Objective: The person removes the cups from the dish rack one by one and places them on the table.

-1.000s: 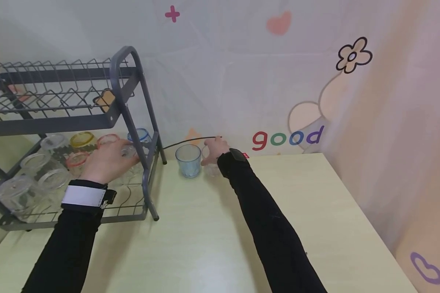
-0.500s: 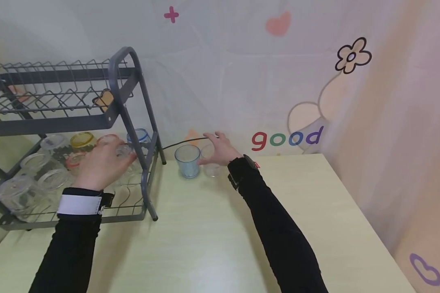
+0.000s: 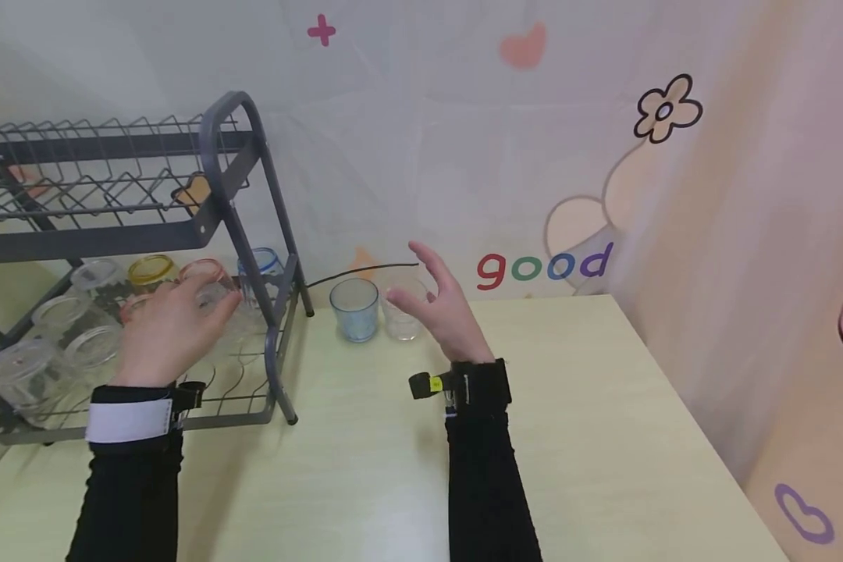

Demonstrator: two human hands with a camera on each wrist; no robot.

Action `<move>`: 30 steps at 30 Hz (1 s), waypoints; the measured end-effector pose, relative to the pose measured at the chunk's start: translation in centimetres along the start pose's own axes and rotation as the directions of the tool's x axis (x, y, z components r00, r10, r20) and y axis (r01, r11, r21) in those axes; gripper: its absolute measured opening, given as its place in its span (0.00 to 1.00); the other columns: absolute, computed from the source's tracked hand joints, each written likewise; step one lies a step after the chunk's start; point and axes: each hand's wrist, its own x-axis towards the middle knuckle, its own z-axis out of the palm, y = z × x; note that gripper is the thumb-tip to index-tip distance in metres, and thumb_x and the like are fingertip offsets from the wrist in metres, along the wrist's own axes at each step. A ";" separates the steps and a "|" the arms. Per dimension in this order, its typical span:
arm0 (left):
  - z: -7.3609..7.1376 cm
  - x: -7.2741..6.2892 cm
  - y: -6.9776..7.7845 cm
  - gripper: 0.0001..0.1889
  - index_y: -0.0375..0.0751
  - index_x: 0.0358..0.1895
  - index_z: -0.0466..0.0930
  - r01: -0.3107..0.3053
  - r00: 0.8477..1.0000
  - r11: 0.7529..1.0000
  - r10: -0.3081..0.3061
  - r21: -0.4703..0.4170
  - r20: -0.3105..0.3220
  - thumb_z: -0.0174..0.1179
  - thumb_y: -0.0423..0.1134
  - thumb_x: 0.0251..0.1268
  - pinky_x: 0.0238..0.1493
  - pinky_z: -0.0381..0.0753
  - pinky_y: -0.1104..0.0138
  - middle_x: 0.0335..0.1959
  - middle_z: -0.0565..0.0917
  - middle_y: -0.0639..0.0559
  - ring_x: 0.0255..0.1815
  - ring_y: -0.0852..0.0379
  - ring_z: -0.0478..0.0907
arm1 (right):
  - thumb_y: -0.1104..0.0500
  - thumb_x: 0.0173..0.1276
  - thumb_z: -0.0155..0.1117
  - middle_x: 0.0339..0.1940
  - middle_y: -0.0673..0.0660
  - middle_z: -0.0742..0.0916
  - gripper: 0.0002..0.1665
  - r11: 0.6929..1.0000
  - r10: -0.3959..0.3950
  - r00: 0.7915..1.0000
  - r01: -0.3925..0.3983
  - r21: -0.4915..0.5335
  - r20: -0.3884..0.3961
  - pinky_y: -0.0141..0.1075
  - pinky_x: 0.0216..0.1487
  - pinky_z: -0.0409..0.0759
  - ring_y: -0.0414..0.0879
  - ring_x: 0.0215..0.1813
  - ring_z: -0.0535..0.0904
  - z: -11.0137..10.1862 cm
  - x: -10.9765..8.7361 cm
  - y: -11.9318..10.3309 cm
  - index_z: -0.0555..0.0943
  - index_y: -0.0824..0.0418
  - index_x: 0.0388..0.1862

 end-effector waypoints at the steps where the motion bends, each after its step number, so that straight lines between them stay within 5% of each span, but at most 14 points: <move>1: -0.1 -0.3 -0.1 0.30 0.33 0.66 0.71 0.002 1.000 1.000 -0.002 0.000 -0.007 0.50 0.54 0.73 0.43 0.72 0.35 0.59 0.73 0.25 0.55 0.27 0.71 | 0.53 0.65 0.71 0.75 0.49 0.64 0.46 1.000 -0.007 1.000 0.007 0.031 -0.001 0.55 0.73 0.51 0.46 0.77 0.50 0.0 -0.7 -0.3 0.59 0.54 0.77; 8: -0.7 -2.2 -0.4 0.31 0.42 0.69 0.71 0.017 0.998 0.998 -0.020 -0.061 -0.058 0.47 0.60 0.74 0.25 0.71 0.49 0.38 0.81 0.29 0.38 0.31 0.77 | 0.56 0.65 0.71 0.74 0.51 0.65 0.44 0.999 0.001 1.000 -0.002 0.054 0.027 0.55 0.72 0.55 0.46 0.76 0.54 0.5 -3.7 -1.8 0.61 0.55 0.76; 16: -0.3 -4.0 -0.1 0.31 0.40 0.69 0.70 0.029 0.997 0.965 -0.045 -0.261 -0.056 0.45 0.59 0.75 0.50 0.69 0.37 0.63 0.74 0.33 0.57 0.33 0.73 | 0.59 0.64 0.72 0.75 0.52 0.65 0.45 0.997 -0.038 0.987 0.028 0.071 0.154 0.52 0.72 0.58 0.46 0.76 0.55 1.3 -5.6 -3.8 0.61 0.56 0.76; 21: 0.1 -4.5 0.0 0.32 0.46 0.72 0.67 0.071 0.995 0.940 -0.089 -0.334 -0.041 0.43 0.62 0.74 0.45 0.73 0.42 0.62 0.75 0.36 0.53 0.36 0.76 | 0.61 0.63 0.72 0.76 0.55 0.64 0.46 0.994 -0.051 0.967 0.025 0.107 0.248 0.51 0.72 0.59 0.49 0.76 0.55 1.1 -6.4 -4.4 0.59 0.60 0.76; 30: 1.2 -5.9 0.7 0.29 0.45 0.72 0.67 0.077 0.987 0.876 -0.134 -0.476 -0.086 0.40 0.57 0.77 0.38 0.75 0.49 0.60 0.74 0.38 0.51 0.41 0.75 | 0.62 0.64 0.70 0.74 0.51 0.67 0.43 0.998 0.050 0.948 -0.038 -0.043 0.313 0.50 0.62 0.73 0.50 0.74 0.61 1.7 -7.8 -4.7 0.62 0.52 0.75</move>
